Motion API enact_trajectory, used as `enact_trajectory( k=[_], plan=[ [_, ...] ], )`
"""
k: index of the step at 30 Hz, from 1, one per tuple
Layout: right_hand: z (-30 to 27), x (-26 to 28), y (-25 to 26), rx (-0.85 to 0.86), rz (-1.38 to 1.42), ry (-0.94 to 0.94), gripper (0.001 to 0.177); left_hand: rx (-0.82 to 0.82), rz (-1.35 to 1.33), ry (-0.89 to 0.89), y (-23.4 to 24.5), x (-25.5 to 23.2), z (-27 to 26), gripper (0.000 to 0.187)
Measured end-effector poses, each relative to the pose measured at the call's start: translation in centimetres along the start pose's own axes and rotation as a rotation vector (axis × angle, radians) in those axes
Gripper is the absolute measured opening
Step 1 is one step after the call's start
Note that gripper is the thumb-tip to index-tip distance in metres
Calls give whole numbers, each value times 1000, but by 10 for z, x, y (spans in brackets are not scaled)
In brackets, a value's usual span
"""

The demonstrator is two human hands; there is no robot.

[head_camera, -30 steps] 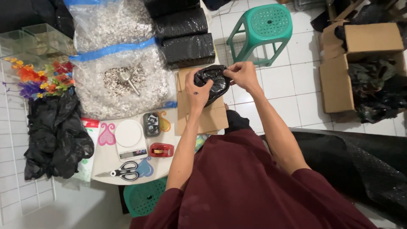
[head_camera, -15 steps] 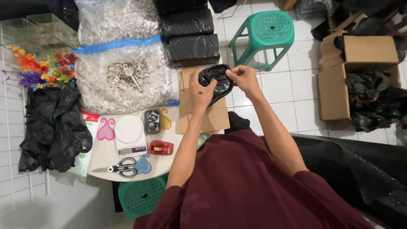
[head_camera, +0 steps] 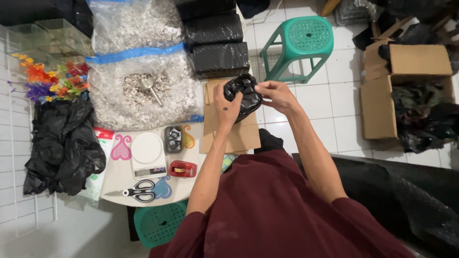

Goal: Wrapping a small black object in black bubble wrap and securing it with clear tape on a table.

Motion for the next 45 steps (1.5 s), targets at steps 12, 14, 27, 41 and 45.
enact_trajectory(
  k=[12,14,27,41,45],
  plan=[
    [-8,28,4,72,-119,83,28,129,-324,-37,10,21,1,80],
    [-13,43,6,76,-150,85,27,36,-346,-76,17,30,-13,79],
    [0,68,-44,370,-330,252,49,-262,-272,106,0,14,-98,99],
    [-25,31,15,149,-142,221,57,-208,-142,-292,-19,-4,-59,66],
    [-76,17,38,29,-74,104,71,31,-185,-361,-48,-34,-33,60]
  ],
)
Point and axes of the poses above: each hand's wrist, its own z-axis towards the middle knuckle, its own y-axis out of the back of the hand, x = y × z, the point moved 10 cm from there along z, towards the middle knuckle, and after that the axes turned 1 degree about z, right-handed, at the moved point
